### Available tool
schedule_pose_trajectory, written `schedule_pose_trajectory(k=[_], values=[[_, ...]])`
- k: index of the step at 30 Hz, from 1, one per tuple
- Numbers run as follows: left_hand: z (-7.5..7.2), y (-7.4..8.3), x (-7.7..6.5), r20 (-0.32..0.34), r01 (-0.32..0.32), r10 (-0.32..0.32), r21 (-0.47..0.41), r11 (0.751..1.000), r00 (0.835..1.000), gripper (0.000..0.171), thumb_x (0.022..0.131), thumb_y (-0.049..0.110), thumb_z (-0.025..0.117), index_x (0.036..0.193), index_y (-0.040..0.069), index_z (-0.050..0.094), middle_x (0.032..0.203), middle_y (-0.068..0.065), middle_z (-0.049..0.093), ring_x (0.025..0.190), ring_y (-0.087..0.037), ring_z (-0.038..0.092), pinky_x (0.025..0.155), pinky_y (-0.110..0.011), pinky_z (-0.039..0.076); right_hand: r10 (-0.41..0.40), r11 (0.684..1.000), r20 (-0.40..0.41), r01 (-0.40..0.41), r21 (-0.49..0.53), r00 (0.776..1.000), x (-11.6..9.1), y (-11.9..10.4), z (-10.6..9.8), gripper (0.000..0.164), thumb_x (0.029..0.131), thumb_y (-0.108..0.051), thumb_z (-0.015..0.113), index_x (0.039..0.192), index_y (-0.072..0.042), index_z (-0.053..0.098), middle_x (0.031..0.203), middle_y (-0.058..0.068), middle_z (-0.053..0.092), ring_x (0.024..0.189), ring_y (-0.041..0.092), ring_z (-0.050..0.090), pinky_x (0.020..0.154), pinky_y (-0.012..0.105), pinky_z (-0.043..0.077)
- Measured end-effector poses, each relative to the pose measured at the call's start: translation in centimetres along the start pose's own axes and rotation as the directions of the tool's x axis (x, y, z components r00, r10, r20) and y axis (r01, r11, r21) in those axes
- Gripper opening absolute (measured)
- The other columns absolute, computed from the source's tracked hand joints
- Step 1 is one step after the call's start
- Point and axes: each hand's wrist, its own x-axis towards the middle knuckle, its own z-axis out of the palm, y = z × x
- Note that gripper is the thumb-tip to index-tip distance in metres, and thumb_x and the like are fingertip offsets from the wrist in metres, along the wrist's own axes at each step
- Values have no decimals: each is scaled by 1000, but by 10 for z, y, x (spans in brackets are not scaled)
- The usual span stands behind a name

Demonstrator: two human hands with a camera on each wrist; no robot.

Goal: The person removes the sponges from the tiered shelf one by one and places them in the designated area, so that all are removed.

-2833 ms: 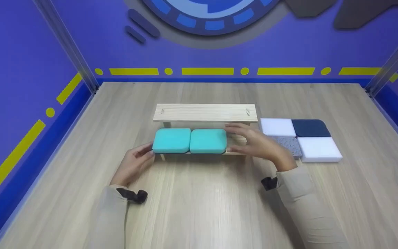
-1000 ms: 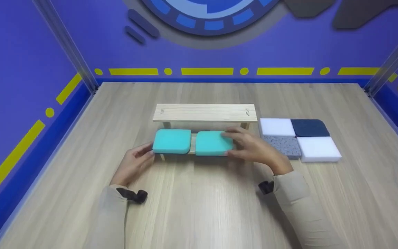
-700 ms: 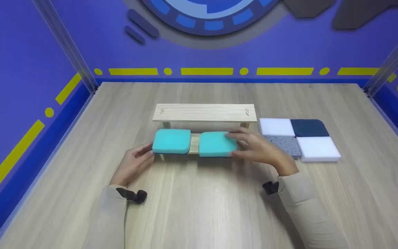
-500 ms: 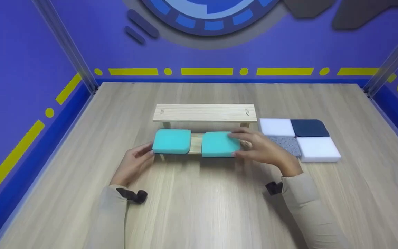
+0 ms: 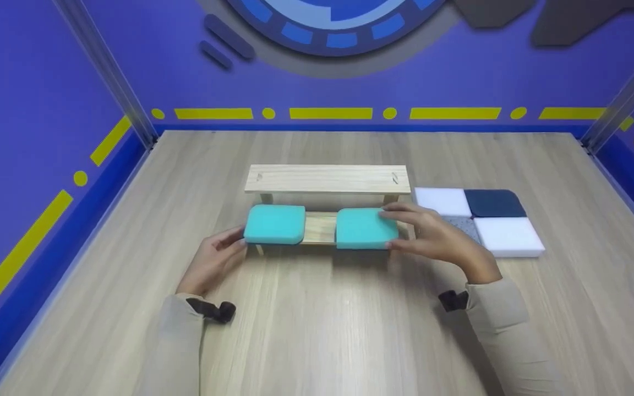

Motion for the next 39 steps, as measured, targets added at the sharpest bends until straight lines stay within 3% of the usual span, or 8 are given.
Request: schedule_pose_trajectory(k=[10,16,23,28,33,37,39], values=[[-1,0,2,2,10,-10,12,1000,1000,50,93,23,64,137,3,51,143,-13,50,135,-21,45,105,-19,42,-31,999,-43,30,-26,999,-11,9,-9,57,81,-21,78,131,-4,58,136,16,55,125,35,52,98,49,50],[-1,0,1,-5,13,-13,31,999,1000,50,93,22,64,137,3,51,143,-13,51,134,-22,45,106,-21,42,22,1000,-39,-23,-10,999,-18,13,-13,58,81,-23,77,133,-6,57,139,15,53,131,38,46,103,52,45],[-1,0,2,-4,10,-10,45,999,1000,49,93,23,64,136,3,52,142,-12,51,135,-22,44,109,-26,40,78,997,-40,-77,7,996,-28,18,-17,57,82,-25,77,133,-9,58,138,13,54,130,35,47,100,53,46],[-1,0,2,-5,14,-14,42,999,1000,48,94,23,64,136,3,52,142,-12,52,135,-21,44,108,-23,40,92,996,-52,-92,0,994,-34,19,-21,56,82,-27,77,132,-10,59,137,12,55,128,34,48,99,53,47],[-1,0,1,3,15,-15,18,1000,1000,50,93,24,65,136,3,52,142,-12,51,135,-21,44,107,-20,41,87,996,-69,-89,-31,994,-39,21,-24,55,80,-27,78,129,-10,61,133,11,58,125,31,52,98,42,50],[-1,0,1,4,13,-13,26,1000,1000,52,92,28,65,136,5,52,142,-11,51,135,-21,45,107,-22,41,76,996,-74,-80,-51,994,-44,24,-25,54,80,-27,79,128,-9,62,131,10,59,123,30,53,96,28,50],[-1,0,1,4,12,-12,34,999,1000,53,92,29,66,137,5,52,143,-11,51,135,-21,45,109,-24,41,72,995,-74,-76,-57,995,-46,25,-26,54,80,-27,79,128,-9,62,131,9,59,122,30,54,95,26,51]])
